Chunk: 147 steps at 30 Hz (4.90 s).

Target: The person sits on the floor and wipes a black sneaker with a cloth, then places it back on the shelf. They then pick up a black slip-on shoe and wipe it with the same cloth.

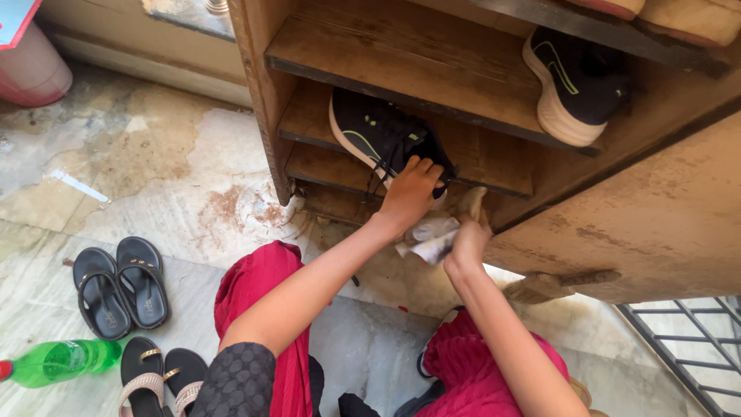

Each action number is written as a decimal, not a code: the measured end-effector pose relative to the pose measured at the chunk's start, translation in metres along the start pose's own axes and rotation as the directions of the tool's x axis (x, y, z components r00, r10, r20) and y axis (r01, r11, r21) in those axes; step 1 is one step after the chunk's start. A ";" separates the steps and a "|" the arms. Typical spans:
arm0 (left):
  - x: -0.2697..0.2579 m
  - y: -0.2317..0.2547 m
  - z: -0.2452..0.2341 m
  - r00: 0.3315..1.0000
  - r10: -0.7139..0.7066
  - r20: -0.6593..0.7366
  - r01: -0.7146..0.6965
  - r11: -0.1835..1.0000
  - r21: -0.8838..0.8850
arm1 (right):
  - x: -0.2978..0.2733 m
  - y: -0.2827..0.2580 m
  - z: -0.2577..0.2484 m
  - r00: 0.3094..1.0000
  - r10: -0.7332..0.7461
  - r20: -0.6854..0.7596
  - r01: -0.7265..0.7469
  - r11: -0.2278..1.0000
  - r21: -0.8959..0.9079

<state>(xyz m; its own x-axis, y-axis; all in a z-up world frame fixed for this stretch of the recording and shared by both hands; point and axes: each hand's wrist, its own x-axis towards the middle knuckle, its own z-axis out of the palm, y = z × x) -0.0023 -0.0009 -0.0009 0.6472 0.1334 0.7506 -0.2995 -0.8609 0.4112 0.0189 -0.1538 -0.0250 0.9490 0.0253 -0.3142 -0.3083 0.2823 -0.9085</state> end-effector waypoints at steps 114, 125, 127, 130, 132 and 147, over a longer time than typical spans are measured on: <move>-0.005 -0.040 0.003 0.957 0.165 0.239 -0.248 0.892 0.378 | 0.020 -0.043 0.023 0.964 -0.181 0.197 0.215 0.962 -0.171; -0.002 -0.043 -0.002 0.956 0.184 0.226 -0.262 0.885 0.384 | 0.081 -0.029 -0.024 0.973 -0.227 0.042 0.228 0.973 -0.027; 0.000 -0.040 -0.005 0.953 0.177 0.246 -0.264 0.884 0.386 | 0.110 -0.013 -0.033 0.998 0.010 -0.065 -0.016 0.995 -0.099; -0.001 -0.037 -0.008 0.947 0.160 0.280 -0.261 0.891 0.373 | 0.133 0.020 -0.033 0.963 0.265 -0.052 -0.269 0.958 -0.100; -0.003 -0.036 -0.009 0.943 0.143 0.301 -0.252 0.897 0.362 | 0.133 0.028 -0.030 0.955 0.296 -0.010 -0.294 0.944 -0.150; -0.001 -0.039 0.001 0.941 0.145 0.305 -0.237 0.927 0.291 | 0.042 -0.024 0.015 0.986 0.098 0.137 -0.078 0.986 -0.147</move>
<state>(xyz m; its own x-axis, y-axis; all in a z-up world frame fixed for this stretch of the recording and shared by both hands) 0.0096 0.0323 -0.0178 0.7794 -0.1490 0.6085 -0.2270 -0.9725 0.0526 0.0669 -0.1447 -0.0119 0.9142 0.1841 -0.3610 -0.3873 0.1354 -0.9119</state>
